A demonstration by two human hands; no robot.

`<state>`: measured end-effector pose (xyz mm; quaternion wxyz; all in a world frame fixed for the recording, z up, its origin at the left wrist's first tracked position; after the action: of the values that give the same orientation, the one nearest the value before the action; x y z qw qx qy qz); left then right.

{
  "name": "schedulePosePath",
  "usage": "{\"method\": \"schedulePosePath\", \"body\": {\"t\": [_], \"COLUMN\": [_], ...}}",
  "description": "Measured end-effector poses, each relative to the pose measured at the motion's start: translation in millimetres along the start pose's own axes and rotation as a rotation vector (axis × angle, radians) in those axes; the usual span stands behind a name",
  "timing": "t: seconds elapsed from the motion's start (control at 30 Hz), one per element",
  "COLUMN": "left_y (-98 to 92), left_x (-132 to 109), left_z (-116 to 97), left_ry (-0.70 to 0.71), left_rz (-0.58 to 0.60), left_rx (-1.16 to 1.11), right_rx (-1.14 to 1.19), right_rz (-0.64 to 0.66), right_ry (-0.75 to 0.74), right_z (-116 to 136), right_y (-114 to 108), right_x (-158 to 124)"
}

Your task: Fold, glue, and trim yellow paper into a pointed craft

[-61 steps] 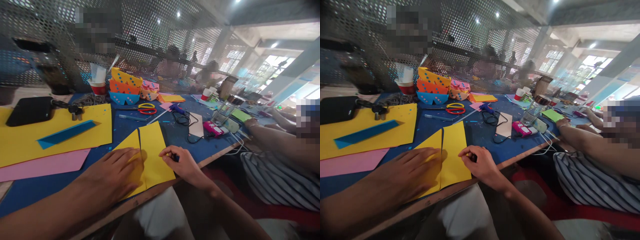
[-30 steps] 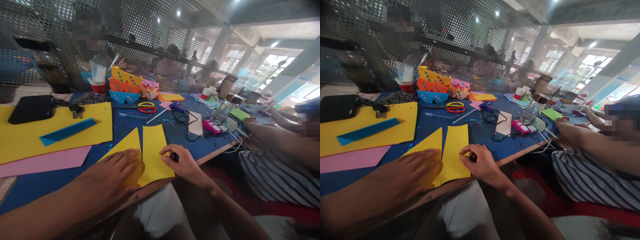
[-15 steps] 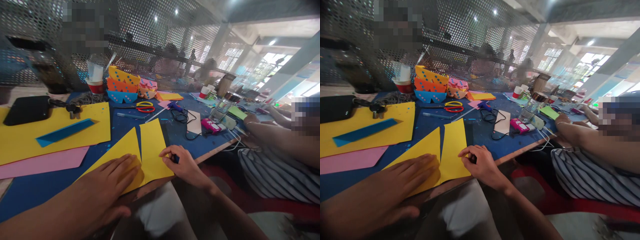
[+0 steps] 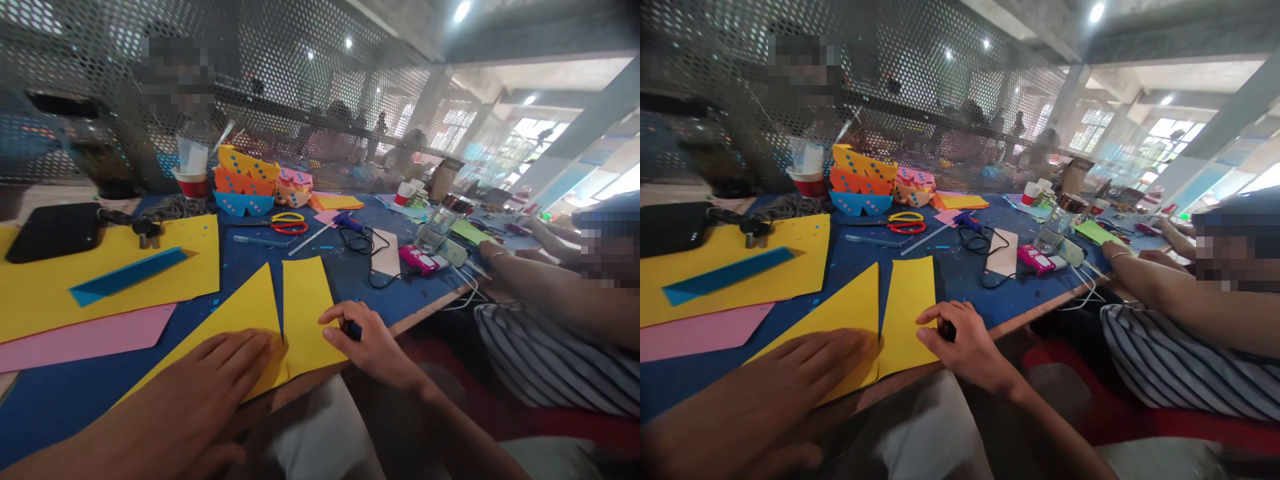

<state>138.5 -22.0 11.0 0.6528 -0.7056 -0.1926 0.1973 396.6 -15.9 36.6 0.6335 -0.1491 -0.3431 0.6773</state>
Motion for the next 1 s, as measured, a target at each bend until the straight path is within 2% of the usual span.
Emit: {"method": "schedulePosePath", "body": {"t": [0.1,0.2,0.33,0.43,0.63,0.83,1.0], "left_y": [6.6,9.8,5.7,8.5,15.7,13.9,11.0], "left_x": [2,3,0,-2,-1,-4,0], "left_z": [-4,-7,-2,0,2,0,-4], "left_ry": [-0.008,0.069,0.13,0.154,0.125,0.167,0.13], "left_rz": [0.048,0.086,0.026,0.028,0.029,-0.065,0.036], "left_rx": [0.011,0.018,0.022,0.011,0.033,0.089,0.1], "right_rx": [-0.01,-0.015,-0.025,-0.04,-0.051,-0.051,0.034], "right_rz": [-0.001,0.003,0.004,-0.002,0.012,-0.013,-0.077], "right_ry": [-0.005,-0.023,-0.025,-0.022,-0.037,-0.031,-0.043], "right_z": [-1,-1,-2,-2,0,-4,-6], "right_y": [1,3,4,3,3,1,-5], "right_x": [-2,-1,-1,-1,-1,0,-1]}}
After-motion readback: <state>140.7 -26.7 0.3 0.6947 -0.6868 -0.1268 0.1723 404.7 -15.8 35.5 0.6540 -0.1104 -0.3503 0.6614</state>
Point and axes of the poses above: each hand's wrist, its own x-axis towards the middle knuckle, its own y-axis out of the palm, z = x × y, the point moved 8 cm from there along x, towards the middle knuckle, and after that the axes turned 1 degree about z, right-handed, at the moved point
